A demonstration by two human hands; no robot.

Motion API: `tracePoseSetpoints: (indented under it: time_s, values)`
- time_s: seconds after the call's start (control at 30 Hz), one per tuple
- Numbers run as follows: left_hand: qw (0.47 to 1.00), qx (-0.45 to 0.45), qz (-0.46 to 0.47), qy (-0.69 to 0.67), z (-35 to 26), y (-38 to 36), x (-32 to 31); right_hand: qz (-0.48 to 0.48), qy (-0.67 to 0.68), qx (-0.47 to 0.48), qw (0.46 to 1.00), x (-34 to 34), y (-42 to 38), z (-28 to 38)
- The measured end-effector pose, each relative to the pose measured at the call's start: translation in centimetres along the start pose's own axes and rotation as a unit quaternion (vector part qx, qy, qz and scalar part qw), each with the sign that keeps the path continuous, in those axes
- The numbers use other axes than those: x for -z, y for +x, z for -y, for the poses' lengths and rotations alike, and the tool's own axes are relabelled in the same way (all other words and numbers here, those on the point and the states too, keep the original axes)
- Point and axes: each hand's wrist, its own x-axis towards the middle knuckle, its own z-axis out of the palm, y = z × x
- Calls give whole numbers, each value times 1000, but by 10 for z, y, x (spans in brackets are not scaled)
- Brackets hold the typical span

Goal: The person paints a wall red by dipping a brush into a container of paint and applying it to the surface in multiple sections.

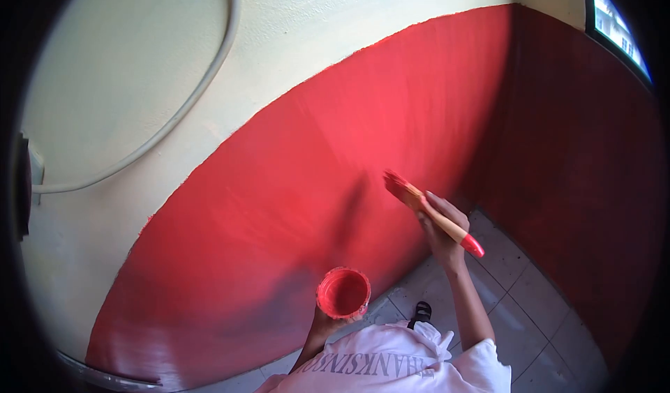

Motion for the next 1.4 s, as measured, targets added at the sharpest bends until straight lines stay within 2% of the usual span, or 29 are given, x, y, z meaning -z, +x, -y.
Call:
tracePoseSetpoints:
  time_s: [0.07,0.1,0.13,0.2,0.33,0.43,0.57,0.63,0.77,0.87,1.2,1.4]
  values:
    - [1000,10,11,2,5,0,2,13,-39,205,978,-11,39,29]
    - [1000,19,15,2,10,2,6,22,-57,306,950,-18,59,42]
    - [999,29,19,5,11,5,9,19,-78,363,928,-25,75,52]
    - [1000,14,14,0,7,10,8,9,-121,469,875,-34,99,66]
    - [999,-18,11,25,-1,17,11,-31,-184,566,803,-40,120,75]
    - [998,32,35,-42,2,17,19,-34,-213,593,776,-35,127,77]
    - [994,31,31,-103,-11,21,11,-63,-215,628,745,-36,132,72]
    - [984,84,52,-150,12,19,23,-69,-217,638,736,-38,132,73]
    - [999,5,47,-20,26,23,30,-71,-212,653,724,-45,135,72]
    - [999,4,52,-10,29,24,35,-78,-225,657,716,-47,136,73]
    - [999,23,44,-14,38,23,37,-25,-249,620,744,-45,130,85]
    - [998,-37,49,-10,26,27,32,51,-264,575,772,-40,124,104]
